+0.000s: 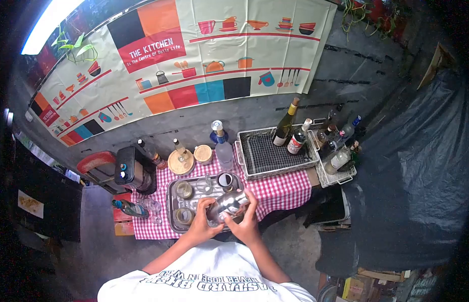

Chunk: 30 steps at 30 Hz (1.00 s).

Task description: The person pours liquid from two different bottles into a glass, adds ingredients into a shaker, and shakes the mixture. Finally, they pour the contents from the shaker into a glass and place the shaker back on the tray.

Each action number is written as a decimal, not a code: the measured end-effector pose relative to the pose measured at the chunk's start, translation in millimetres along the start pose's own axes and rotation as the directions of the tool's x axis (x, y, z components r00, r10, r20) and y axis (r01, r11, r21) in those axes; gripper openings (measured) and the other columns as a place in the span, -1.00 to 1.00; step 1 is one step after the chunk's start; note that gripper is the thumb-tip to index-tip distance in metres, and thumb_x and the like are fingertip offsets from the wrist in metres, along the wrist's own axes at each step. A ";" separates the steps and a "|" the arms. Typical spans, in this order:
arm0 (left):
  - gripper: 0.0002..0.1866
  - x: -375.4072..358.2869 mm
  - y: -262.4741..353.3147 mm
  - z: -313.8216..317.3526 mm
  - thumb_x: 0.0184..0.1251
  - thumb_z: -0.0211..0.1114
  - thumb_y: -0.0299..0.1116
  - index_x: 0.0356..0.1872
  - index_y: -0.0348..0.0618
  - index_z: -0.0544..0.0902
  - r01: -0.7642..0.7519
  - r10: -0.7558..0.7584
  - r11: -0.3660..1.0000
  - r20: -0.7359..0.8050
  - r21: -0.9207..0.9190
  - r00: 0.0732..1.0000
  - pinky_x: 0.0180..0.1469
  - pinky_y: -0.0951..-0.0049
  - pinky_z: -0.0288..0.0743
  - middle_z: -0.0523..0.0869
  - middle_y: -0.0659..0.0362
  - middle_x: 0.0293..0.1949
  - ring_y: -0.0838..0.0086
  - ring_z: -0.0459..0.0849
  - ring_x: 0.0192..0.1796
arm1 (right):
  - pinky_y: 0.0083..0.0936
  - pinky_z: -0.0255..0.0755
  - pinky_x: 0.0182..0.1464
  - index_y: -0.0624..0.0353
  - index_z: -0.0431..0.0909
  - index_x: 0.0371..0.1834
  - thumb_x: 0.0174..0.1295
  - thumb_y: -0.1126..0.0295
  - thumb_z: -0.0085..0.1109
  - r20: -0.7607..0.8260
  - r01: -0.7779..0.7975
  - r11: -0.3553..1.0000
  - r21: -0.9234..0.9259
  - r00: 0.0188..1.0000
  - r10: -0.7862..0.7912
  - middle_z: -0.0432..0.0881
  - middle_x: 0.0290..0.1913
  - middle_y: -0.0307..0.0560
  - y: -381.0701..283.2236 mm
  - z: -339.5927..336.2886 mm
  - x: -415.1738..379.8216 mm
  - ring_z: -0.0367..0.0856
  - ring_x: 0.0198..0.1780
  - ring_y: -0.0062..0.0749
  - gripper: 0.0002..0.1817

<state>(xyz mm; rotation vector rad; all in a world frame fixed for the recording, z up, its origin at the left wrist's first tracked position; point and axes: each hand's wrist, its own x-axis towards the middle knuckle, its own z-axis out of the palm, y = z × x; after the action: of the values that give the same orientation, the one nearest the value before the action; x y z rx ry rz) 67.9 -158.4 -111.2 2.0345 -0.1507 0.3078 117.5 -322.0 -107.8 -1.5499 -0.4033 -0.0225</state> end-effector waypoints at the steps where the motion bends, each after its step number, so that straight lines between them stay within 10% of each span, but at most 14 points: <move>1: -0.14 0.0 -2.4 6.0 -0.10 0.57 -0.50 0.26 -0.21 0.24 -0.002 0.002 1.000 0.002 -0.002 1.000 0.28 0.21 0.37 0.34 -0.08 0.17 0.11 0.42 0.22 | -0.23 0.40 0.27 0.29 0.01 0.47 0.08 0.44 0.45 0.028 0.053 0.996 -0.077 0.998 -0.051 0.34 0.35 0.24 2.2 -3.5 -1.3 0.45 0.29 -0.02 -0.05; 7: -0.17 -4.1 -4.4 34.5 -0.02 0.50 -0.49 0.27 -0.23 0.18 -0.013 0.013 1.000 -0.056 -0.009 0.998 0.27 0.18 0.37 0.31 -0.13 0.15 0.03 0.43 0.18 | -0.20 0.40 0.27 0.29 0.07 0.44 0.05 0.39 0.50 0.162 0.279 0.920 -0.277 0.957 -0.241 0.31 0.36 0.25 -0.2 -22.3 -2.2 0.39 0.34 0.10 -0.06; 17: -0.18 -8.1 12.2 36.4 -0.12 0.56 -0.48 0.24 -0.24 0.32 -0.031 0.031 1.000 -0.130 -0.004 0.991 0.24 0.22 0.42 0.41 -0.09 0.11 0.08 0.49 0.16 | -0.33 0.37 0.29 0.17 -0.06 0.50 0.11 0.48 0.43 0.128 -0.010 0.996 0.088 0.992 -0.002 0.34 0.23 0.06 29.6 -38.2 -0.6 0.43 0.23 -0.30 -0.03; 20: -0.17 -4.9 18.7 30.0 -0.14 0.61 -0.43 0.22 -0.25 0.36 -0.085 0.093 0.995 -0.152 0.062 0.984 0.23 0.21 0.44 0.47 -0.10 0.11 0.08 0.52 0.15 | -0.29 0.34 0.32 0.12 -0.01 0.51 0.23 0.44 0.31 0.063 -0.100 0.901 0.423 0.995 0.081 0.31 0.27 0.02 32.1 -35.4 1.1 0.39 0.27 -0.25 -0.16; 23: -0.19 0.4 29.9 29.0 -0.15 0.64 -0.38 0.19 -0.26 0.42 -0.095 0.106 0.993 -0.157 0.072 0.982 0.27 0.22 0.40 0.52 -0.04 0.13 0.14 0.52 0.20 | -0.30 0.44 0.21 -0.06 0.18 0.38 0.40 0.40 0.11 0.143 -0.364 0.503 0.783 0.894 0.425 0.44 0.12 -0.19 41.3 -32.6 -9.2 0.48 0.16 -0.43 -0.48; 26: -0.22 3.2 30.3 34.9 -0.12 0.65 -0.32 0.17 -0.27 0.44 -0.095 0.114 0.985 -0.130 0.147 0.985 0.25 0.22 0.41 0.54 -0.03 0.12 0.13 0.52 0.19 | -0.29 0.49 0.14 -0.05 0.36 0.12 0.44 0.28 0.06 0.279 -0.476 0.282 0.833 0.801 0.530 0.54 0.03 -0.27 72.7 -35.8 -19.9 0.56 0.10 -0.46 -0.75; 30: -0.23 0.8 30.8 39.5 -0.12 0.65 -0.31 0.16 -0.27 0.45 -0.082 0.095 0.988 -0.095 0.129 0.991 0.24 0.20 0.40 0.55 -0.04 0.10 0.10 0.53 0.16 | -0.28 0.49 0.16 -0.06 0.37 0.11 0.44 0.26 0.04 0.295 -0.492 0.325 0.808 0.814 0.500 0.54 0.04 -0.26 68.6 -43.8 -24.1 0.56 0.11 -0.45 -0.76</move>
<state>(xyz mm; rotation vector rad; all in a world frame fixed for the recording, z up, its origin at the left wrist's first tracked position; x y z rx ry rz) 67.4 -207.6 -102.1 2.1344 -0.1625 0.4859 123.6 -367.9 -178.9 -0.5688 0.1288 0.5985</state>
